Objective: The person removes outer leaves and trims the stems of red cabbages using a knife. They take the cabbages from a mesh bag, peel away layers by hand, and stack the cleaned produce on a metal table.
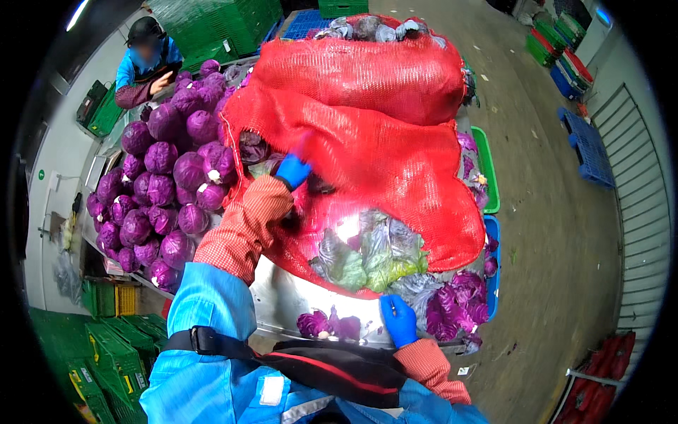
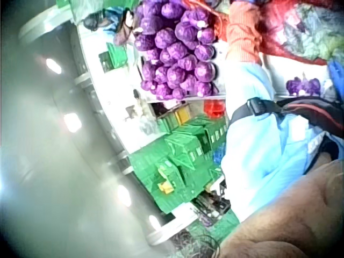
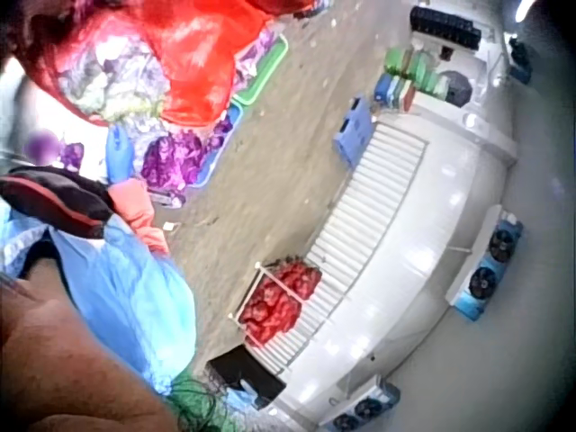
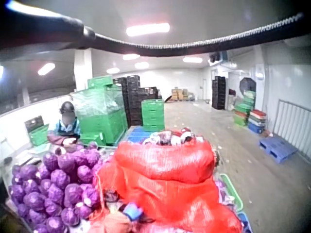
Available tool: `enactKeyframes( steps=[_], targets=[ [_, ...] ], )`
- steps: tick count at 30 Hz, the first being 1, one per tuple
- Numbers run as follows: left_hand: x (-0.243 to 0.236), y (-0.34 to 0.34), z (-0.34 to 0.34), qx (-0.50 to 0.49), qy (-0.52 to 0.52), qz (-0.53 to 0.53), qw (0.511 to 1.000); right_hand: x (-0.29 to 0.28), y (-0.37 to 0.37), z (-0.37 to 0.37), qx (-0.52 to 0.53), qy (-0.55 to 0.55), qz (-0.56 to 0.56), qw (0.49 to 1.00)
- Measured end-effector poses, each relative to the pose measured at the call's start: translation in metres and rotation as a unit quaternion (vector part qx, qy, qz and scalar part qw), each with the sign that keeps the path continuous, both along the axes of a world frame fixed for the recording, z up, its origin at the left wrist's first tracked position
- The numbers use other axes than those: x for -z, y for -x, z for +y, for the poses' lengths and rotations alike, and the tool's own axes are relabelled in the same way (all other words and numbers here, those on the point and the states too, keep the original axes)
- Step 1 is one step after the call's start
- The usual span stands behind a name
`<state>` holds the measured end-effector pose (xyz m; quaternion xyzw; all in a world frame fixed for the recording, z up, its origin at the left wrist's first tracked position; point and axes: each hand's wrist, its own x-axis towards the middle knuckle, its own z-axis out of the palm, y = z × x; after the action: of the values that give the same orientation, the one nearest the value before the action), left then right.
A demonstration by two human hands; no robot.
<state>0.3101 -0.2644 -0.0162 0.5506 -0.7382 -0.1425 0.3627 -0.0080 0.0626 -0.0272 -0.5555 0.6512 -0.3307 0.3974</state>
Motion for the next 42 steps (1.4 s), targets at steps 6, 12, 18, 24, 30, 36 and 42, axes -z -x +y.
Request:
enactKeyframes(
  steps=[6,12,18,24,30,36,42],
  targets=[
    [-0.085,0.08,0.023,0.215,0.033,0.022,0.976,-0.007,0.0,-0.002,-0.007,-0.006,-0.003,1.0],
    [-0.045,-0.051,0.002,-0.127,0.017,-0.215,0.968,0.004,0.002,-0.011,-0.016,-0.015,0.023,0.999],
    [-0.124,-0.083,0.026,-0.139,0.176,-0.26,0.939,0.001,-0.004,-0.015,-0.011,-0.004,0.072,0.997],
    [-0.136,-0.109,-0.007,-0.248,0.274,-0.158,0.916,-0.004,-0.004,-0.016,-0.008,-0.007,0.103,0.995],
    [-0.058,-0.189,-0.095,-0.109,0.013,0.092,0.99,0.001,-0.015,-0.019,-0.011,0.014,0.104,0.994],
    [-0.217,-0.014,0.037,0.209,-0.272,0.359,0.868,0.001,-0.012,-0.019,-0.004,0.012,0.116,0.993],
    [-0.259,-0.034,0.1,0.215,-0.148,0.306,0.916,0.005,-0.007,-0.013,0.01,0.038,0.058,0.998]
  ],
)
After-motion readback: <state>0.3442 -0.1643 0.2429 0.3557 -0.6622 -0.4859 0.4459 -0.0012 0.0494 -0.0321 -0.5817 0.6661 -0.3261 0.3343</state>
